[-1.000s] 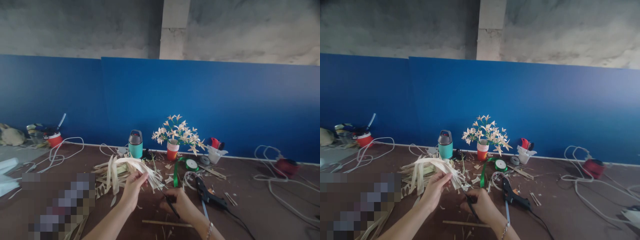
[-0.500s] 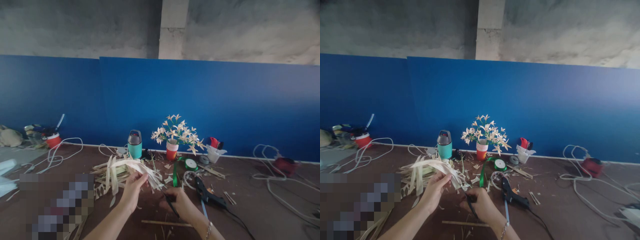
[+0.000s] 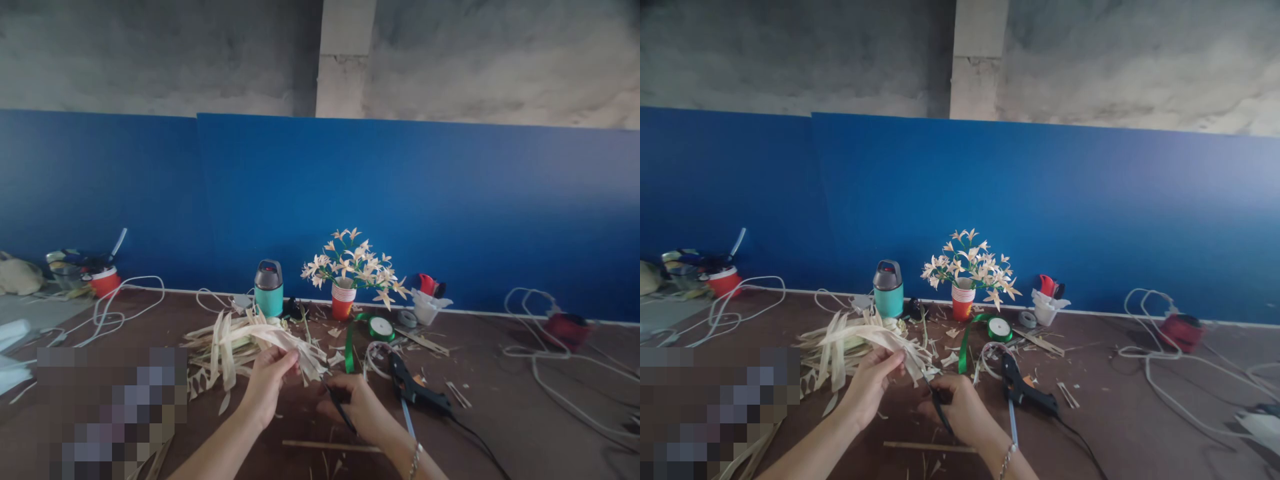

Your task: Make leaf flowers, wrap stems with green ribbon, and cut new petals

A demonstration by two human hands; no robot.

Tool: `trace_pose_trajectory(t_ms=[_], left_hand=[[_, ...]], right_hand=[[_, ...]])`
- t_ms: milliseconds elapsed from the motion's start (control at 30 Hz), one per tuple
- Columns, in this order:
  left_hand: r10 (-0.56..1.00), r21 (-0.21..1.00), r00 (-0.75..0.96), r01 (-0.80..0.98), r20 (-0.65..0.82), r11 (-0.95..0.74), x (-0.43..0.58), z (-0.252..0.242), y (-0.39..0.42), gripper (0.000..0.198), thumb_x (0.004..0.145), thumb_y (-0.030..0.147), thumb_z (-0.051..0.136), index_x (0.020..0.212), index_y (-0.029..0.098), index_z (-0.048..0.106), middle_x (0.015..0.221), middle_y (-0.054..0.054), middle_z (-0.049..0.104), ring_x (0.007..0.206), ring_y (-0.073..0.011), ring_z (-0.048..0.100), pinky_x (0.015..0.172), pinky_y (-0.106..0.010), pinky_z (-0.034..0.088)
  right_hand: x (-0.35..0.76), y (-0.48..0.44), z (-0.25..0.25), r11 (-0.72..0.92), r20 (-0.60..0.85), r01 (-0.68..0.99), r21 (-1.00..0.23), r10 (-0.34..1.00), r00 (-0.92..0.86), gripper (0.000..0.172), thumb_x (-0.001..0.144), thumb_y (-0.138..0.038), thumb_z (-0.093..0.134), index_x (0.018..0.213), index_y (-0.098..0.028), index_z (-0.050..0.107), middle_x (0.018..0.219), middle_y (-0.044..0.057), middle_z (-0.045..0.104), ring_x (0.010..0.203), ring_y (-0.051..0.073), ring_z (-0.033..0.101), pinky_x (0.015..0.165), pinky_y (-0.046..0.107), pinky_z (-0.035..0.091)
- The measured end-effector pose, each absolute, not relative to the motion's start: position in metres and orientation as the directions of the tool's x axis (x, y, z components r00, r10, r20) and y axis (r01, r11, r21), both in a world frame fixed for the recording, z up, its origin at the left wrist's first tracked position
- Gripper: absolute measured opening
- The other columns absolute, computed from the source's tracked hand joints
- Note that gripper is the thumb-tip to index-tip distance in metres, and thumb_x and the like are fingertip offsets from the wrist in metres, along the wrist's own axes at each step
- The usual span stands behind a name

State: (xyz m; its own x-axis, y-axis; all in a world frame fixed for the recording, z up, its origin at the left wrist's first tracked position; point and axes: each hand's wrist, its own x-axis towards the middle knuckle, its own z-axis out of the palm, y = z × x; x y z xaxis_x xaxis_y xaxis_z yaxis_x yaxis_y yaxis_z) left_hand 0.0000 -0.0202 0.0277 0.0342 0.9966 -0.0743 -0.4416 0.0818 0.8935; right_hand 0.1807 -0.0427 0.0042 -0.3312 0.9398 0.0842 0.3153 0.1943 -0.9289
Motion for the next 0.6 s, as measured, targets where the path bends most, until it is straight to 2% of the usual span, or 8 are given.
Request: trace_pose_trajectory(t_ms=[333, 500, 600], left_hand=[[0.992, 0.866, 0.06, -0.483, -0.114, 0.129, 0.0015, 0.0281, -0.0224, 0.026, 0.05, 0.029, 0.083, 0.058, 0.012, 0.065, 0.052, 0.001, 0.059, 0.051, -0.009, 0.052, 0.053, -0.02, 0.043], [0.988, 0.853, 0.054, -0.499, -0.145, 0.152, 0.0045, 0.0248, -0.0228, 0.029, 0.046, 0.03, 0.085, 0.057, 0.012, 0.065, 0.052, 0.002, 0.059, 0.051, -0.0085, 0.052, 0.053, -0.019, 0.045], [0.985, 0.84, 0.056, -0.515, -0.165, 0.17, 0.006, 0.0249, -0.0234, 0.031, 0.043, 0.03, 0.087, 0.057, 0.012, 0.065, 0.052, 0.003, 0.059, 0.05, -0.008, 0.052, 0.052, -0.019, 0.045]], right_hand=[[0.1759, -0.0433, 0.0066, 0.134, 0.048, 0.266, -0.954, 0.951, -0.305, 0.019, 0.064, -0.03, 0.072, 0.072, -0.012, 0.071, 0.058, -0.002, 0.056, 0.053, 0.01, 0.043, 0.052, 0.02, 0.037], [0.1747, -0.0444, 0.0062, 0.151, 0.078, 0.226, -0.962, 0.951, -0.301, 0.019, 0.064, -0.028, 0.071, 0.075, -0.013, 0.07, 0.065, 0.0, 0.061, 0.059, 0.012, 0.05, 0.057, 0.021, 0.041], [0.1744, -0.0445, 0.006, 0.132, 0.061, 0.234, -0.963, 0.956, -0.287, 0.018, 0.064, -0.027, 0.07, 0.075, -0.012, 0.07, 0.062, -0.001, 0.059, 0.056, 0.011, 0.048, 0.055, 0.02, 0.039]])
